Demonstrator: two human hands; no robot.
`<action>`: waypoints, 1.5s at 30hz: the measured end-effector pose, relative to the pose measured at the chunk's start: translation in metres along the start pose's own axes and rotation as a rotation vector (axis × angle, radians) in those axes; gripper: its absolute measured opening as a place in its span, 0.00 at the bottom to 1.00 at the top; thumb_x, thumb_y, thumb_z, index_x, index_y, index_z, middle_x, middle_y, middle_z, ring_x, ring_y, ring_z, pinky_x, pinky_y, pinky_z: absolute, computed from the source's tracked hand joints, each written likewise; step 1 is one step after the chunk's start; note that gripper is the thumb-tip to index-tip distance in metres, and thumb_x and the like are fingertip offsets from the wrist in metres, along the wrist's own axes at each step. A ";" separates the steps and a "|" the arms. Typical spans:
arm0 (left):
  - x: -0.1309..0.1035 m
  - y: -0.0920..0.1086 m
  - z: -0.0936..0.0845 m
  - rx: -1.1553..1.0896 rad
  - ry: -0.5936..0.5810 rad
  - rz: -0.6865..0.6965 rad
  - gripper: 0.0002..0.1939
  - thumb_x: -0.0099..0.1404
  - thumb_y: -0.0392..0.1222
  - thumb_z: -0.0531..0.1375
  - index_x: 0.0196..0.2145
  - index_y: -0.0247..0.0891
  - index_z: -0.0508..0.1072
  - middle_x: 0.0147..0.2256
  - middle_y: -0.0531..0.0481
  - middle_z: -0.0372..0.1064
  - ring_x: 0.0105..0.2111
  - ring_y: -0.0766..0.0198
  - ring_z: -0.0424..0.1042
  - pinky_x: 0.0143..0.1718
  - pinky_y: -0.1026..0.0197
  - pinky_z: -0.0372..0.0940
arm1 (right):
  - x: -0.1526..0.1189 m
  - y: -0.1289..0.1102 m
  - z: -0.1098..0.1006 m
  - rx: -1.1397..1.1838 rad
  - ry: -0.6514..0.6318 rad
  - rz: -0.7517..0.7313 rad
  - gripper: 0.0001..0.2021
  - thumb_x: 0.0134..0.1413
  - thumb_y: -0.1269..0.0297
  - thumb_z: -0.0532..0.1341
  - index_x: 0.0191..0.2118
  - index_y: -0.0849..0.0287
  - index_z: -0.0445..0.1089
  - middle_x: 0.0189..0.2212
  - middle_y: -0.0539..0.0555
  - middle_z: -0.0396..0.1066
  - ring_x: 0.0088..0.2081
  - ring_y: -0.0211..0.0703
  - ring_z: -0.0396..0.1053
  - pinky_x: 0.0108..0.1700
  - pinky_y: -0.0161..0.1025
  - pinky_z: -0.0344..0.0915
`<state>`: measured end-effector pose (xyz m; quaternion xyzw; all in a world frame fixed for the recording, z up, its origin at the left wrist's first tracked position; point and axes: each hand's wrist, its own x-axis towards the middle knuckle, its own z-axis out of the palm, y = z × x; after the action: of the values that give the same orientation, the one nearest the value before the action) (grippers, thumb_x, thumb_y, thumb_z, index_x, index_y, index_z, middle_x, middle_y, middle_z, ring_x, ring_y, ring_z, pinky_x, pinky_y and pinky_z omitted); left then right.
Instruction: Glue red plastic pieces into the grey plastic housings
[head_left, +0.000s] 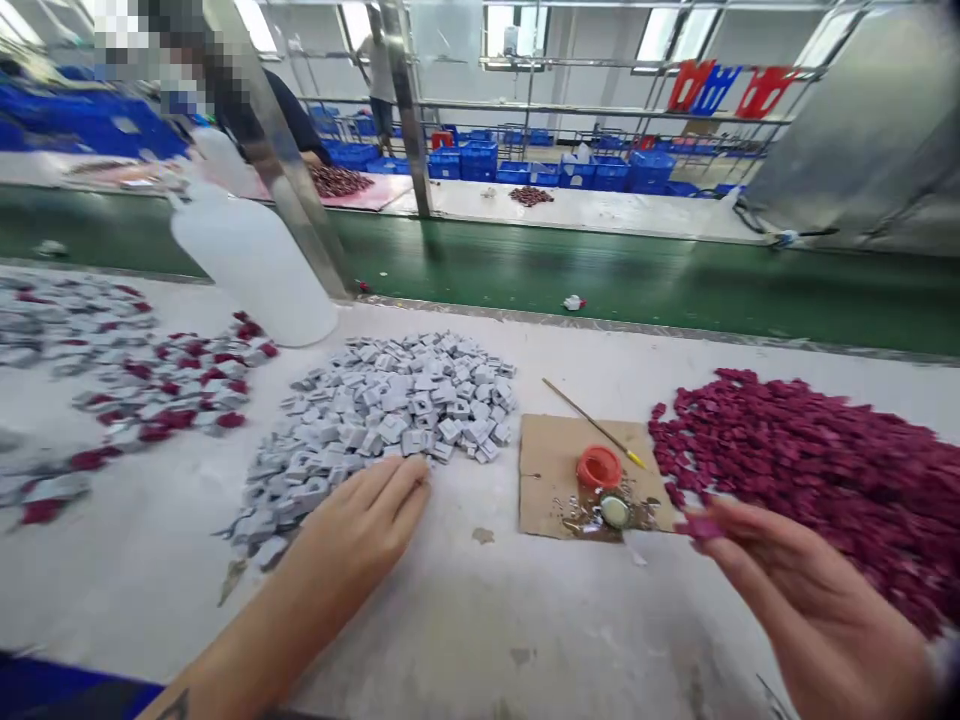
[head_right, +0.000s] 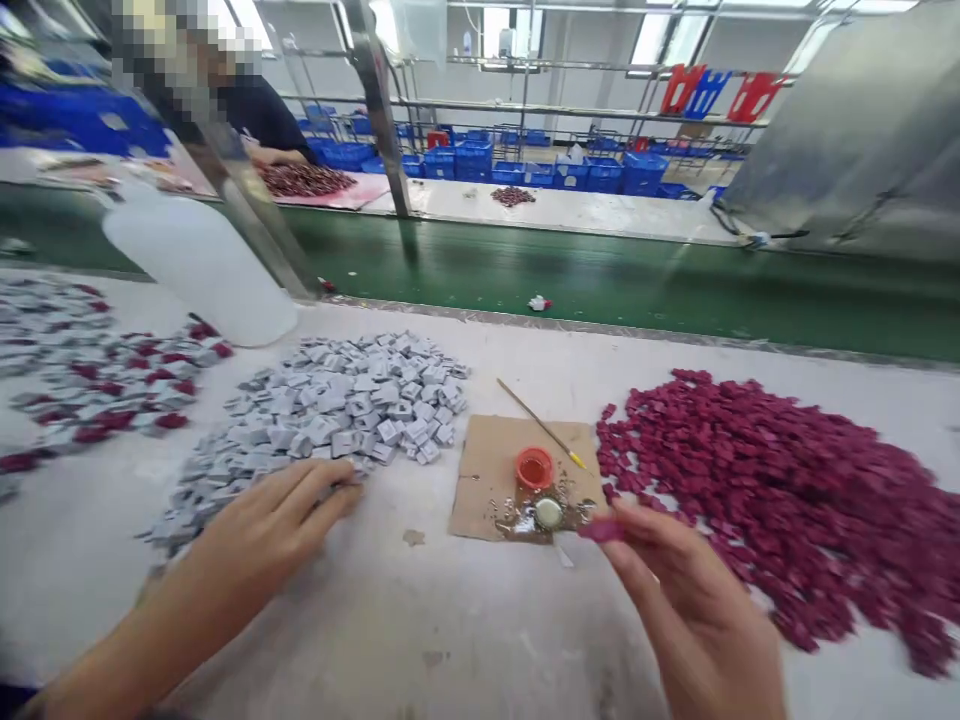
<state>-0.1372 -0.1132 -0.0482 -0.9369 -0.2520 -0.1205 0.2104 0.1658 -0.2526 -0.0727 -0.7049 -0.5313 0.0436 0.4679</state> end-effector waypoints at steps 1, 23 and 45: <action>-0.003 -0.001 0.001 0.009 0.043 0.006 0.23 0.60 0.17 0.43 0.34 0.32 0.75 0.38 0.40 0.75 0.38 0.52 0.73 0.38 0.53 0.65 | 0.007 -0.007 0.000 -0.058 -0.055 -0.095 0.09 0.59 0.58 0.61 0.45 0.50 0.72 0.37 0.48 0.76 0.35 0.40 0.75 0.39 0.33 0.74; -0.016 0.026 0.017 -0.261 0.080 -0.259 0.16 0.65 0.25 0.46 0.42 0.32 0.71 0.39 0.39 0.73 0.36 0.49 0.74 0.31 0.51 0.69 | 0.035 -0.016 0.014 -0.315 -0.327 -0.454 0.06 0.63 0.67 0.57 0.44 0.56 0.70 0.41 0.52 0.73 0.46 0.39 0.70 0.51 0.36 0.67; 0.002 0.147 0.004 -1.096 0.242 -0.628 0.06 0.65 0.32 0.60 0.39 0.39 0.68 0.33 0.51 0.73 0.33 0.61 0.74 0.35 0.60 0.69 | -0.017 -0.045 0.005 -0.049 -0.529 -0.296 0.12 0.59 0.73 0.59 0.48 0.54 0.68 0.41 0.52 0.73 0.43 0.37 0.73 0.45 0.28 0.72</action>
<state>-0.0582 -0.2260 -0.1001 -0.7699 -0.3907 -0.3924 -0.3174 0.1238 -0.2635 -0.0509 -0.5952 -0.7324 0.1443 0.2975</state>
